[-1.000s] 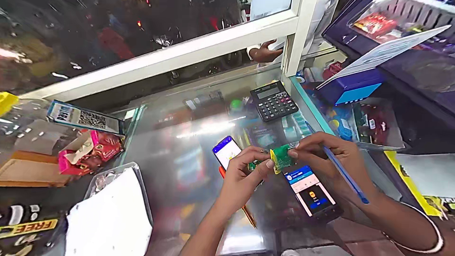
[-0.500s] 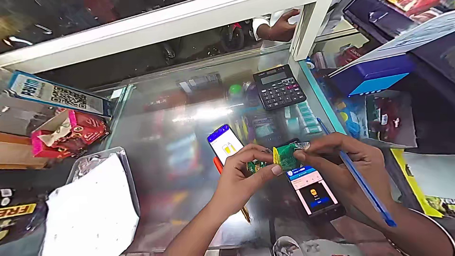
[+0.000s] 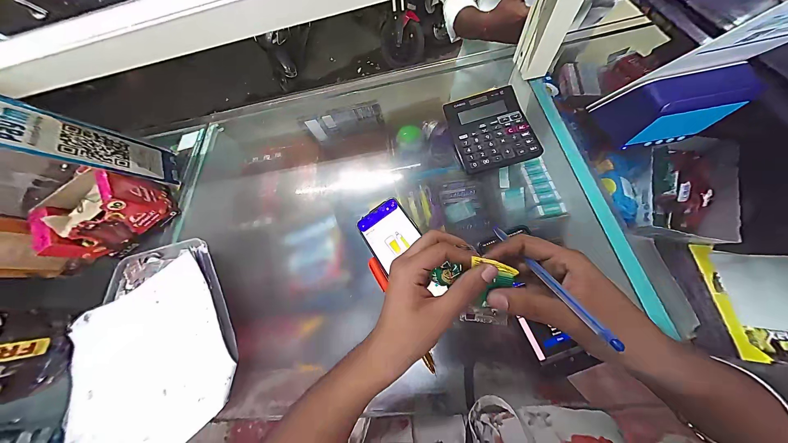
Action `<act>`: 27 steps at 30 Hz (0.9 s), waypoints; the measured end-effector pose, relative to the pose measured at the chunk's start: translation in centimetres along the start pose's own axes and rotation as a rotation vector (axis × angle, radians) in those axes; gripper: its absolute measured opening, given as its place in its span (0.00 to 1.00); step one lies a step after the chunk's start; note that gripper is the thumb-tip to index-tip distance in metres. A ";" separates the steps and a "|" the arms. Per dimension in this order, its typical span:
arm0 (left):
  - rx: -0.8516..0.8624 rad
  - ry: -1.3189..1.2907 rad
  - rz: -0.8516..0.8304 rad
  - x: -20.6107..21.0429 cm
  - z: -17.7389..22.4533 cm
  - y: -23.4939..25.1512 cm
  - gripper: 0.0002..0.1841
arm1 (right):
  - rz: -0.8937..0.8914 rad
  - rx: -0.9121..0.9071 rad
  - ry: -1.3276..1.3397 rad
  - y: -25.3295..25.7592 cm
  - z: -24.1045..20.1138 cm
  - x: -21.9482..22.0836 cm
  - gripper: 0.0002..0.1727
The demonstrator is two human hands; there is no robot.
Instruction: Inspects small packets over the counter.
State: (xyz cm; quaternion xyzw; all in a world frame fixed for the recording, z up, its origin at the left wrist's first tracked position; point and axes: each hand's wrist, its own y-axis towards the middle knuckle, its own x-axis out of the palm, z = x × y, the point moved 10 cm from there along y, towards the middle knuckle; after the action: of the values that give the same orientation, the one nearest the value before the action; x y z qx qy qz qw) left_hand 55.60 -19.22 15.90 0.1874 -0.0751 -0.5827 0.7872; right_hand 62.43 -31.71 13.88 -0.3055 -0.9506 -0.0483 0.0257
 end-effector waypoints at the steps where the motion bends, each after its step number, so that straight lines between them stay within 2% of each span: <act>1: 0.022 0.027 -0.007 0.1 0.2 -0.1 0.11 | 0.006 -0.004 0.020 0.0 0.1 0.0 0.14; 5: 0.035 0.044 -0.035 0.2 0.2 -0.2 0.20 | 0.095 -0.003 0.220 -0.1 0.0 -1.0 0.10; 8: 0.033 0.031 0.000 0.1 0.2 -0.2 0.14 | 0.130 0.010 0.373 -0.1 0.2 -1.2 0.10; 13: 0.028 0.001 0.037 -0.2 0.2 -0.2 0.07 | 0.124 0.044 0.429 -0.2 0.7 -0.8 0.10; 27: 0.005 -0.070 0.020 -0.1 0.6 -0.3 0.10 | 0.100 0.112 0.592 -0.4 1.2 -0.2 0.09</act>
State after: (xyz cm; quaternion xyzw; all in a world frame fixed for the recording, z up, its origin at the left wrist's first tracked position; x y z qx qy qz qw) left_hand 55.06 -19.28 16.33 0.1679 -0.1060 -0.5808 0.7895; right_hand 62.28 -32.03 12.69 -0.3227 -0.8868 -0.0814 0.3207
